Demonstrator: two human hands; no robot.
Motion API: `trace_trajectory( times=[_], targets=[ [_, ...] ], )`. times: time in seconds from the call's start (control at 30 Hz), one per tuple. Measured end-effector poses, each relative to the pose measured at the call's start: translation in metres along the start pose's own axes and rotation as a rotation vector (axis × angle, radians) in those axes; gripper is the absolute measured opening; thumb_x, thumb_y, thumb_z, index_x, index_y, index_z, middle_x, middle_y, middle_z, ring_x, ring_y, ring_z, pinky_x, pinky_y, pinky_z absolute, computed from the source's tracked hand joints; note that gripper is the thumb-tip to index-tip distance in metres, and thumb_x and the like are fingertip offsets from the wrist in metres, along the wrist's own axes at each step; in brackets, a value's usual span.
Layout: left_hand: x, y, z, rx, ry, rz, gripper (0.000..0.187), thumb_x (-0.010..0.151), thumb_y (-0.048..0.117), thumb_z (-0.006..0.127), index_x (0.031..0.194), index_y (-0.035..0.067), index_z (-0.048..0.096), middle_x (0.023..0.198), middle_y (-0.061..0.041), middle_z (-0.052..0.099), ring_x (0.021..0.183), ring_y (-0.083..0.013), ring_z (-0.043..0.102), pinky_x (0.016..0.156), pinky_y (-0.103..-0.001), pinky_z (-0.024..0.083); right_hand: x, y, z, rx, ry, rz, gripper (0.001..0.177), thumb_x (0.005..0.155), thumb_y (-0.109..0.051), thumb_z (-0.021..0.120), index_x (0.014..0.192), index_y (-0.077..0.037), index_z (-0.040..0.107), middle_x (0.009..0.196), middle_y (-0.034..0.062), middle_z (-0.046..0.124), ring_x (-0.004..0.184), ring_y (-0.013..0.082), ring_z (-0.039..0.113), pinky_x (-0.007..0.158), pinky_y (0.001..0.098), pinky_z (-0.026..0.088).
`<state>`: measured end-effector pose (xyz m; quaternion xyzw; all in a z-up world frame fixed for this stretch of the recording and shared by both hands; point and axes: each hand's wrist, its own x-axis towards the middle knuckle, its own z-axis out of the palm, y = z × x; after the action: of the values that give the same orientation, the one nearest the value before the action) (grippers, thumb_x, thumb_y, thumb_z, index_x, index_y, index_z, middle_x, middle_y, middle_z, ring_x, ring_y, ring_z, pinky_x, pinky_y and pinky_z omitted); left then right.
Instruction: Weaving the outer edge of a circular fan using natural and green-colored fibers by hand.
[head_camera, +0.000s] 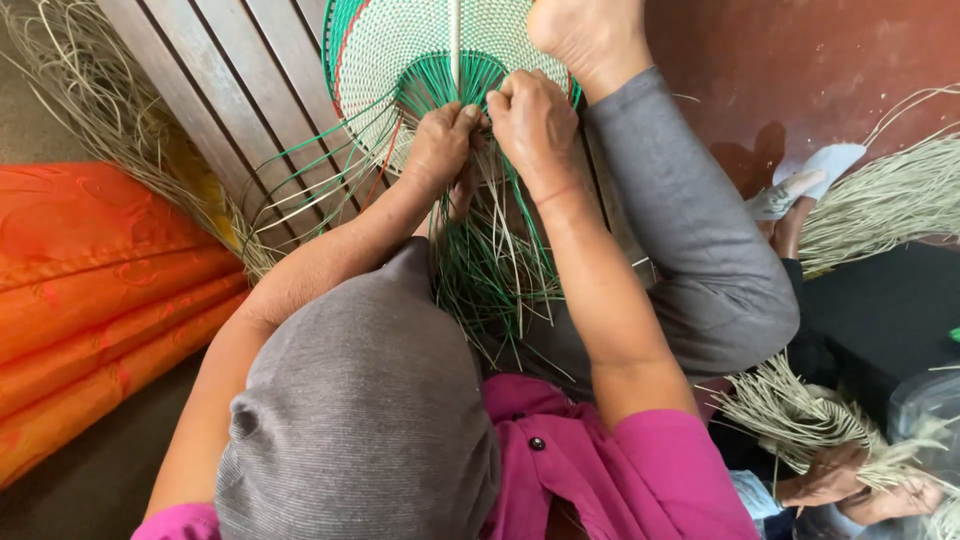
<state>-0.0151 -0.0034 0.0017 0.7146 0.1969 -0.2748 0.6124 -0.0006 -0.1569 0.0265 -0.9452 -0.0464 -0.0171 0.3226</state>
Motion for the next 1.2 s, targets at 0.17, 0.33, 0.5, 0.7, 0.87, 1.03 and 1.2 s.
trace_trajectory(
  times=[0.17, 0.33, 0.5, 0.7, 0.87, 1.03, 1.2],
  targets=[
    [-0.003, 0.002, -0.001, 0.080, 0.002, 0.059, 0.030, 0.102, 0.028, 0.052, 0.090, 0.007, 0.069, 0.070, -0.002, 0.066, 0.058, -0.0110, 0.057, 0.056, -0.026, 0.050, 0.002, 0.032, 0.048, -0.316, -0.010, 0.095, 0.021, 0.086, -0.023, 0.068, 0.075, -0.006, 0.065, 0.077, 0.0137, 0.067, 0.066, 0.0355, 0.064, 0.060, 0.0505, 0.053],
    [0.002, 0.001, -0.001, -0.005, -0.028, -0.010, 0.028, 0.102, 0.027, 0.053, 0.092, 0.007, 0.071, 0.070, -0.003, 0.066, 0.056, -0.0094, 0.054, 0.052, -0.023, 0.046, 0.000, 0.025, 0.029, -0.216, -0.029, 0.122, 0.020, 0.087, -0.022, 0.070, 0.070, -0.013, 0.061, 0.078, 0.0071, 0.066, 0.065, 0.0325, 0.063, 0.057, 0.0499, 0.051],
    [0.001, 0.009, -0.006, 0.066, -0.052, -0.030, 0.029, 0.101, 0.026, 0.054, 0.094, 0.006, 0.074, 0.073, -0.002, 0.070, 0.057, -0.0087, 0.056, 0.054, -0.023, 0.049, -0.026, -0.012, 0.010, -0.243, 0.025, 0.027, 0.018, 0.088, -0.022, 0.063, 0.075, -0.011, 0.061, 0.083, 0.0122, 0.063, 0.073, 0.0362, 0.061, 0.063, 0.0509, 0.051],
    [0.010, 0.012, -0.009, 0.065, -0.131, -0.024, 0.031, 0.101, 0.024, 0.053, 0.094, 0.005, 0.077, 0.070, -0.002, 0.069, 0.065, -0.0110, 0.063, 0.071, -0.024, 0.057, -0.078, -0.079, 0.001, -0.175, -0.023, -0.259, 0.014, 0.086, -0.007, 0.060, 0.092, 0.002, 0.068, 0.092, 0.0184, 0.061, 0.082, 0.0352, 0.059, 0.072, 0.0427, 0.054],
    [0.020, 0.001, -0.013, 0.008, -0.172, -0.143, 0.027, 0.104, 0.027, 0.056, 0.097, 0.009, 0.074, 0.060, 0.003, 0.054, 0.046, -0.0063, 0.043, 0.042, -0.021, 0.033, -0.101, -0.074, 0.018, 0.183, -0.397, -0.360, 0.008, 0.085, -0.004, 0.060, 0.082, -0.002, 0.068, 0.087, 0.0121, 0.060, 0.083, 0.0254, 0.056, 0.084, 0.0392, 0.051],
    [0.005, -0.004, -0.016, -0.167, -0.194, -0.115, 0.023, 0.107, 0.022, 0.051, 0.096, 0.006, 0.064, 0.061, -0.001, 0.053, 0.040, -0.0083, 0.040, 0.035, -0.024, 0.031, -0.046, -0.074, -0.095, 0.752, -0.980, -0.187, 0.013, 0.089, -0.014, 0.068, 0.096, -0.004, 0.073, 0.090, 0.0034, 0.074, 0.077, 0.0170, 0.066, 0.076, 0.0300, 0.054],
    [-0.020, 0.013, -0.021, -0.306, -0.240, -0.100, 0.026, 0.105, 0.027, 0.048, 0.093, 0.007, 0.058, 0.072, -0.008, 0.067, 0.046, -0.0126, 0.058, 0.039, -0.023, 0.042, -0.019, -0.013, -0.056, 1.117, -0.359, 0.545, 0.020, 0.094, 0.001, 0.056, 0.108, -0.001, 0.070, 0.084, 0.0071, 0.069, 0.073, 0.0119, 0.066, 0.067, 0.0202, 0.056]
  ],
)
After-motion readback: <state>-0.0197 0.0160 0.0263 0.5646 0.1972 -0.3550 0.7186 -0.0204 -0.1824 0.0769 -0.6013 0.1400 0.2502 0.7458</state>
